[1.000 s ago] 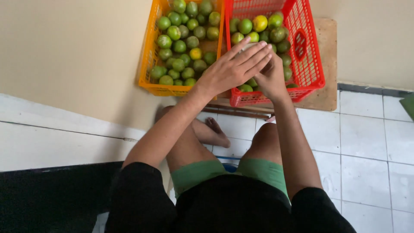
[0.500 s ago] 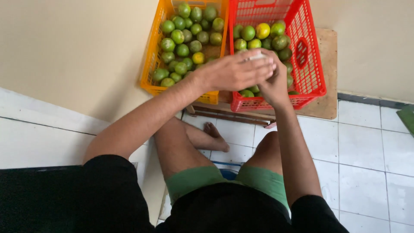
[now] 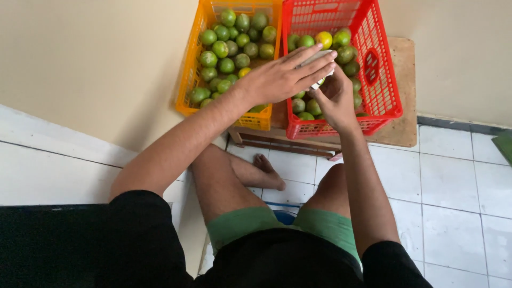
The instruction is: The person sits on the floor and wipes green citrus fruits with a white cloth. They pick fruits from a red basket, wipe them, and place them into a yellow basket, repeating this process for multiple fruits.
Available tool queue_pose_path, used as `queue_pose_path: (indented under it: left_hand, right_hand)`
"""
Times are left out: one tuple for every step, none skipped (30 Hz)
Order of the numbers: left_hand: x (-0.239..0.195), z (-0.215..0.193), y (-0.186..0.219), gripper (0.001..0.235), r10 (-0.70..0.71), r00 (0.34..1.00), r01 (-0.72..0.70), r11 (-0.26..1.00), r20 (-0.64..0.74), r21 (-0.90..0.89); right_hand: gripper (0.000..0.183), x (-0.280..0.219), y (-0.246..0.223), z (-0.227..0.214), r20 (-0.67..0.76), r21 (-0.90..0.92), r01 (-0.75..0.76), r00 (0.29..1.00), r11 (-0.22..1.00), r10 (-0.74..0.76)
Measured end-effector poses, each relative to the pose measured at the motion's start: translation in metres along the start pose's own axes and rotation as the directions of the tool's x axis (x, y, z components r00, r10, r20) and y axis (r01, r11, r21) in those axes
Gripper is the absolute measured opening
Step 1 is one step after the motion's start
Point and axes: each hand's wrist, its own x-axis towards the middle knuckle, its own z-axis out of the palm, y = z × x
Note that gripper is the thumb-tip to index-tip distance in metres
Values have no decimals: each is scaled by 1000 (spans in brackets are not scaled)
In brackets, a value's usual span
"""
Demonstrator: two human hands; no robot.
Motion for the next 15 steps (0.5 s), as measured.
queue_pose_path:
  left_hand:
    - [-2, -5, -3, 81, 11, 1000, -10, 996, -20, 88]
    - [-2, -7, -3, 79, 28, 999, -21, 986, -40, 165]
    - [-3, -5, -1, 79, 27, 999, -20, 987, -40, 160]
    - [-3, -3, 0, 79, 48, 997, -37, 981, -57, 192]
    - [-3, -1, 1, 78, 70, 995, -53, 973, -72, 224]
    - [-3, -4, 5, 78, 72, 995, -53, 971, -72, 233]
    - [-4, -7, 9, 66, 138, 983, -95, 946, -120, 309]
    - [-3, -7, 17, 55, 206, 964, -130, 918, -168, 375]
    - [-5, -1, 8, 55, 207, 963, -131, 918, -170, 374]
    - [-9, 5, 0, 67, 163, 976, -109, 939, -144, 325]
    - [-13, 11, -7, 80, 119, 986, -84, 958, -116, 275]
    - [-16, 7, -3, 80, 119, 986, -84, 958, -114, 275]
    - [-18, 3, 1, 75, 67, 988, -27, 962, -137, 273]
    - [-19, -1, 2, 70, 20, 987, 26, 960, -162, 277]
    - [-15, 11, 14, 70, 24, 986, 24, 959, -163, 284]
  right_hand:
    - [46, 2, -2, 0, 11, -42, 17, 1000, 999, -17]
    - [56, 0, -6, 0, 19, -87, 25, 1000, 996, -24]
    - [56, -3, -3, -1, 19, -87, 20, 1000, 996, -19]
    - [53, -4, 0, -2, 6, -93, 11, 1000, 996, -11]
    - [50, -5, 3, -4, -7, -100, 2, 1000, 995, -3]
    - [50, -5, 8, -5, -7, -99, 11, 1000, 995, -12]
    - [34, -5, 14, -6, -26, -90, 10, 1000, 996, -13]
    - [18, -10, 18, -8, -46, -84, -1, 999, 996, -3]
    - [18, -7, 14, -8, -48, -87, -2, 999, 996, -2]
    - [37, -6, 10, -5, -14, -100, -3, 1000, 995, 1]
    - [55, -4, 7, -3, 20, -112, -2, 1000, 994, 4]
    - [55, -4, 5, -2, 20, -110, -3, 1000, 994, 5]
    - [53, -4, 3, -1, 6, -61, 12, 1000, 998, -12]
    - [52, -2, 2, -2, -10, -14, 35, 999, 999, -36]
    - [52, -4, 19, -7, -12, -15, 42, 999, 999, -42]
